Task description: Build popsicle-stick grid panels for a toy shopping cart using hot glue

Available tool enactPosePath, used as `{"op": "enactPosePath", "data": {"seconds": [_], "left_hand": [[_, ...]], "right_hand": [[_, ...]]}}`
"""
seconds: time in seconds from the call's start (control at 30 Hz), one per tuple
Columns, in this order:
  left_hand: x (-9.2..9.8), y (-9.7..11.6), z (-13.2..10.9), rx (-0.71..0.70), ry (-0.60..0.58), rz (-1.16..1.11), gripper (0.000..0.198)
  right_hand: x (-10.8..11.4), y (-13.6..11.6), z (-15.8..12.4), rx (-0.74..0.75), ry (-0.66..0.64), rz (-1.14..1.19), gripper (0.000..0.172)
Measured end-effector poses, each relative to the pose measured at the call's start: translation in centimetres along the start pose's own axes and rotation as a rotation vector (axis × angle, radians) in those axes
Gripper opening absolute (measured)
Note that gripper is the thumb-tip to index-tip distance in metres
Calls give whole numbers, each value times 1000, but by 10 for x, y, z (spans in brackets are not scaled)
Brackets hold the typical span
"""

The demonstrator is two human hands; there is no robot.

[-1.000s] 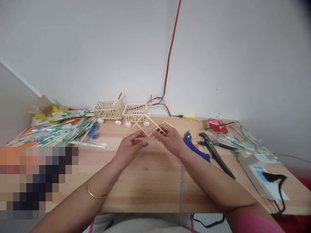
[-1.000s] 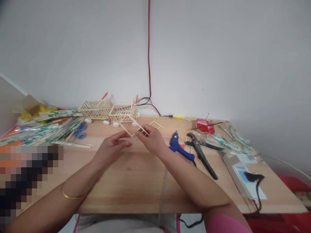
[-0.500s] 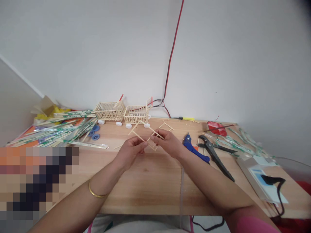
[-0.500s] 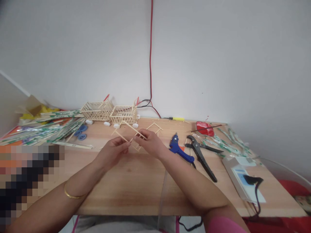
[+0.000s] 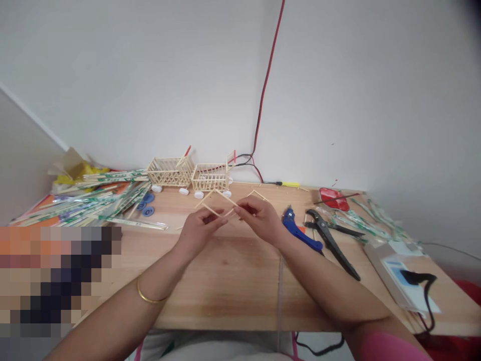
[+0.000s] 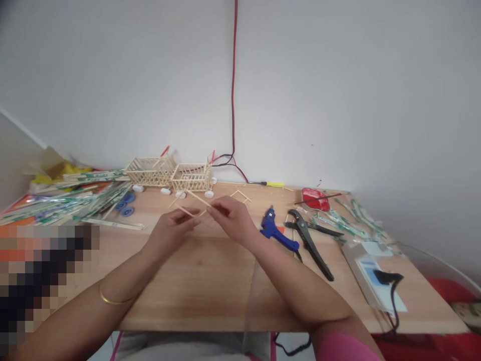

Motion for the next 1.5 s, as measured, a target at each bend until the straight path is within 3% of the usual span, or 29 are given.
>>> {"op": "enactPosePath", "data": {"seconds": [0.07, 0.13, 0.2, 0.27, 0.37, 0.43, 0.5, 0.67, 0.77, 0.87, 1.0, 1.17, 1.33, 1.5], "left_hand": [[2, -1, 1, 59, -25, -41, 46], [9, -1, 4, 125, -14, -27, 43], [24, 1, 10, 130, 64, -8, 30], [44, 8, 16, 42, 210, -79, 32], [70, 15, 23, -67, 423, -272, 39], [79, 18, 25, -91, 469, -362, 39], [77, 19, 25, -81, 381, -396, 32], [52, 21, 16, 26, -50, -305, 38], [48, 18, 12, 46, -153, -201, 25], [63, 19, 15, 13, -65, -300, 26], [84, 26, 18, -35, 81, -475, 28], [80, 29, 4, -80, 205, -470, 46], [72, 13, -12, -101, 327, -255, 50], [73, -4, -16, -109, 393, -50, 47]], "right_hand": [[10, -3, 3, 33, 45, -49, 19], [21, -5, 5, 42, 91, -106, 16], [30, -6, 7, 30, 112, -145, 15], [32, -6, 8, 18, 84, -187, 15], [22, -8, 9, 54, -9, -265, 14], [11, -10, 9, 83, -66, -277, 18], [3, -11, 9, 80, -72, -225, 24], [4, -6, 4, -86, 23, 32, 32], [9, 0, -2, -222, 5, 210, 40], [11, 7, -9, -315, -20, 304, 43], [2, 18, -17, -333, -64, 363, 44], [-17, 24, -18, -275, -68, 437, 55], [-14, 19, -17, -63, 76, 110, 54], [-28, 21, -26, 56, -95, -129, 59]]}}
Point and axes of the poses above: each hand's wrist, its own z-axis towards the middle knuckle, its own x-axis out of the back of the hand, y = z × x, the point moved 4 cm from there along z, towards the middle knuckle
